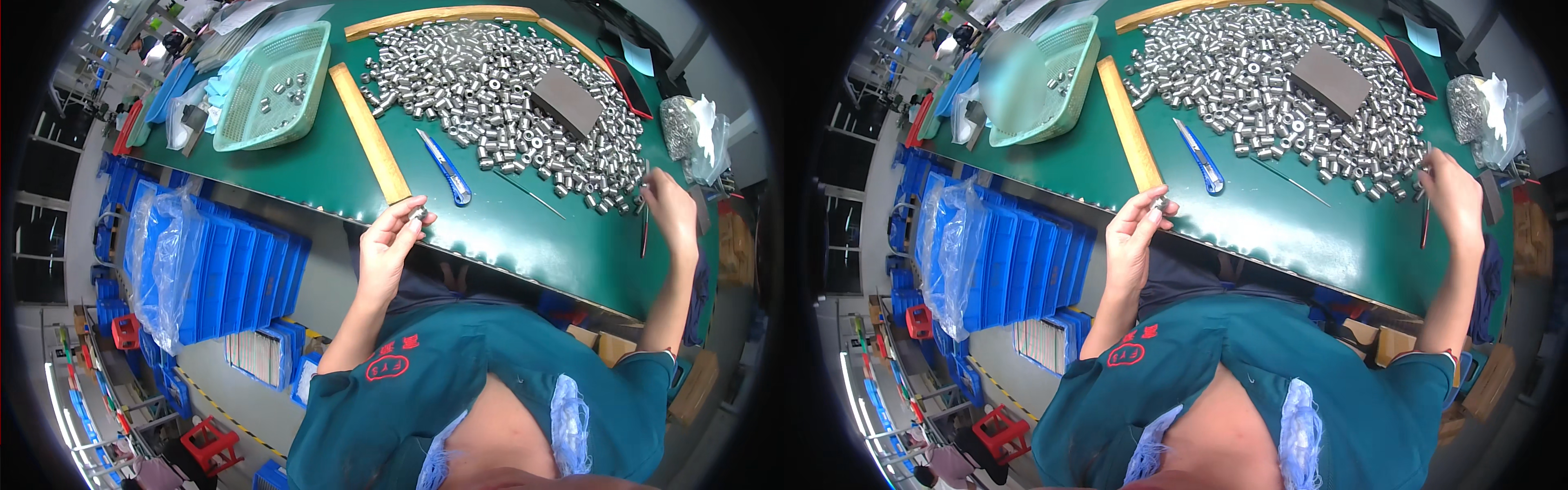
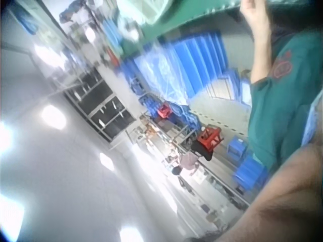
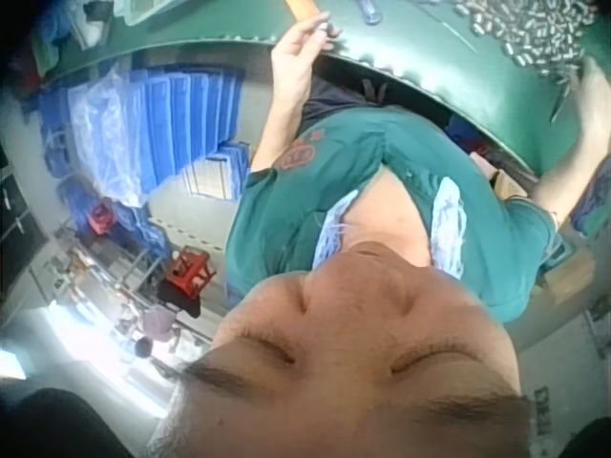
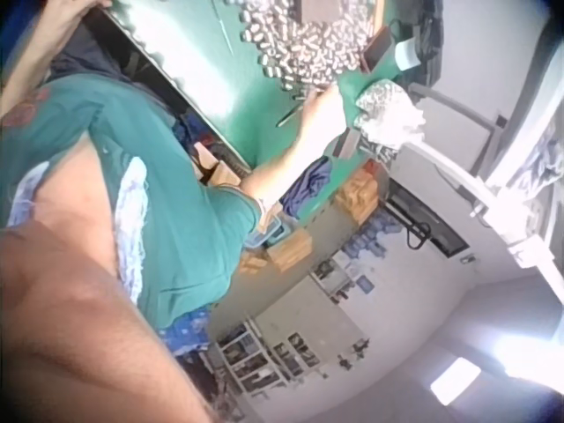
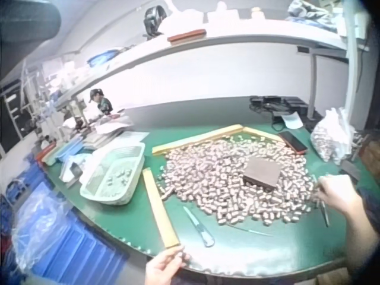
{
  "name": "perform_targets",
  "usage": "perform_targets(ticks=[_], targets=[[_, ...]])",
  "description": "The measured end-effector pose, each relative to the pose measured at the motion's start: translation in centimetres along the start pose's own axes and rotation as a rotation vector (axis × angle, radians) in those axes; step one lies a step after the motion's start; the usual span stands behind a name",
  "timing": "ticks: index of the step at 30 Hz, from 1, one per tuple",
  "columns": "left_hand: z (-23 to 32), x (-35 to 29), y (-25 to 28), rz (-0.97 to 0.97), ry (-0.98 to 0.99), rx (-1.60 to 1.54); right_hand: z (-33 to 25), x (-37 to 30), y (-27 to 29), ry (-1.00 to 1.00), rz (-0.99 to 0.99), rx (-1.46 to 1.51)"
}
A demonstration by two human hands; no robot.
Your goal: The person processes metal components by turning them by hand, scraping their holes with a metal pick, and smoothing them against an abrasive block.
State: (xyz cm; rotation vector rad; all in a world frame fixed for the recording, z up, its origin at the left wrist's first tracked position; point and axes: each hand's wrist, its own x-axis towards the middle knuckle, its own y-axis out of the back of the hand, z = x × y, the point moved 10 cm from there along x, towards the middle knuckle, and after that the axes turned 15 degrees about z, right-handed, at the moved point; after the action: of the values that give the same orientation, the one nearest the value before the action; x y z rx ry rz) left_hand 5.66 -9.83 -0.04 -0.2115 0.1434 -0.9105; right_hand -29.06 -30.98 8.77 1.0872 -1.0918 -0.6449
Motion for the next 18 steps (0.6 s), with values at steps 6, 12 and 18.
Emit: perform_targets(ticks=[6, 12, 18], targets=[[-0.2, 0.1, 0.0, -0.032, 0.020, -0.046, 7.2, -3.3, -6.5, -0.180, -0.234, -0.064], [-0.4, 0.1, 0.4, -0.020, 0.055, -0.086, 9.3, -3.8, -7.5, -0.321, -0.222, -0.055], [0.0, 0.2, 0.5, 0.005, 0.051, -0.102, 10.9, -3.9, -2.4, -0.442, 0.062, 0.196]])
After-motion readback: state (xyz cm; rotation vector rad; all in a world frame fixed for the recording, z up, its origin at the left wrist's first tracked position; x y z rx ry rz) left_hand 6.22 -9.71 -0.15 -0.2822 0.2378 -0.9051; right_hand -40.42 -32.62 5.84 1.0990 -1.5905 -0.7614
